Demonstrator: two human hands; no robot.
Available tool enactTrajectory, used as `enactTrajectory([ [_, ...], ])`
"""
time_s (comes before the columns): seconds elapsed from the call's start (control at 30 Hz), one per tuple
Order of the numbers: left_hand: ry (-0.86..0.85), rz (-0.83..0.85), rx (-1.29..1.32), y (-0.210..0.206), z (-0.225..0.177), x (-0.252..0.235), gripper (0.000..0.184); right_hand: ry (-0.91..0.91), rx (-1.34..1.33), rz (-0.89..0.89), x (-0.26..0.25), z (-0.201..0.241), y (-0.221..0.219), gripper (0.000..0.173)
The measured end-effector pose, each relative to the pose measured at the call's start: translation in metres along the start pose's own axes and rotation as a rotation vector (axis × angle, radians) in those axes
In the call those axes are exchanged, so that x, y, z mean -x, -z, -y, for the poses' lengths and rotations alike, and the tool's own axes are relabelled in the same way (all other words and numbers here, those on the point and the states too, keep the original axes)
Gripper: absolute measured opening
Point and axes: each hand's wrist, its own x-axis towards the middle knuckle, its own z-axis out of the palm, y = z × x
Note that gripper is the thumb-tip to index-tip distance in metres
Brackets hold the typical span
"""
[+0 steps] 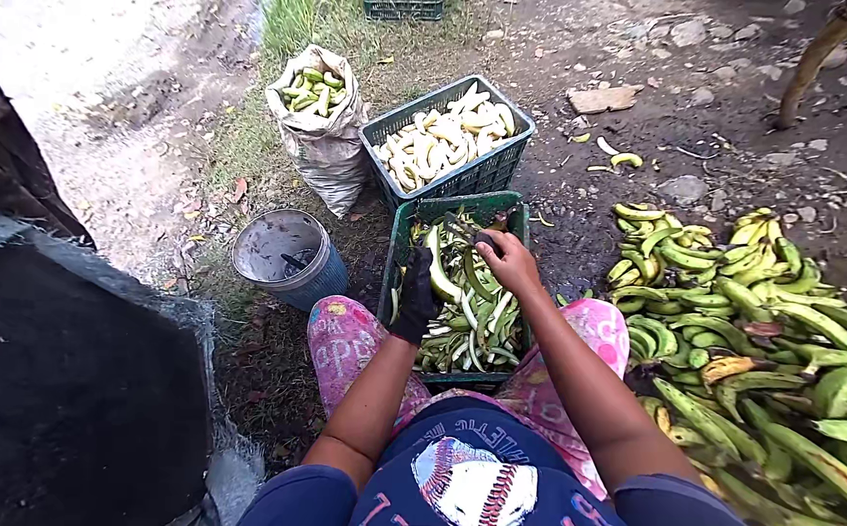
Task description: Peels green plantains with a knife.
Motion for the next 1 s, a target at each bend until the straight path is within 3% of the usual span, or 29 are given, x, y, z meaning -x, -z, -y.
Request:
enactTrajectory([
  [0.1,-0.059,-0.029,-0.13,0.024,-0.016,-0.006,0.051,0.253,0.004,0.168,0.023,0.001,-0.007,0.05],
  [0.2,-0.165,-0.01,-0.171,0.021,-0.027,-0.016,0.05,0.36,0.069,0.177,0.022,-0.001,-0.005,0.056],
  [0.27,-0.188,0.074,-0.192,0.008,-0.032,0.001,0.047,0.384,0.137,0.082,0.006,-0.004,0.002,0.06],
  [0.33,-0.192,0.179,-0.255,-0.005,-0.031,0.014,0.041,0.374,0.208,-0.126,-0.012,-0.003,0.012,0.061],
  [0.43,-0.076,0.214,-0.25,-0.006,-0.018,0.016,0.049,0.258,0.171,-0.342,-0.023,0.007,0.015,0.06],
  [0.53,-0.129,0.103,-0.146,0.015,-0.005,0.005,0.05,0.256,0.106,-0.197,-0.002,0.016,0.004,0.064],
  [0.63,-0.29,-0.036,-0.11,0.03,-0.016,-0.007,0.05,0.33,0.098,-0.044,0.031,0.015,-0.026,0.063],
  [0.73,-0.393,-0.088,0.011,0.016,-0.036,-0.017,0.052,0.387,0.122,-0.059,0.034,0.013,-0.034,0.066],
  [0.8,-0.344,0.013,0.097,0.005,-0.038,-0.011,0.05,0.419,0.18,-0.121,0.014,0.013,-0.02,0.065],
  [0.93,-0.156,0.211,-0.275,0.005,-0.019,0.017,0.049,0.297,0.215,-0.278,-0.035,0.014,0.01,0.057],
  [1.0,-0.086,0.166,-0.249,0.006,-0.008,0.011,0.048,0.218,0.187,-0.235,-0.038,0.019,0.015,0.056],
])
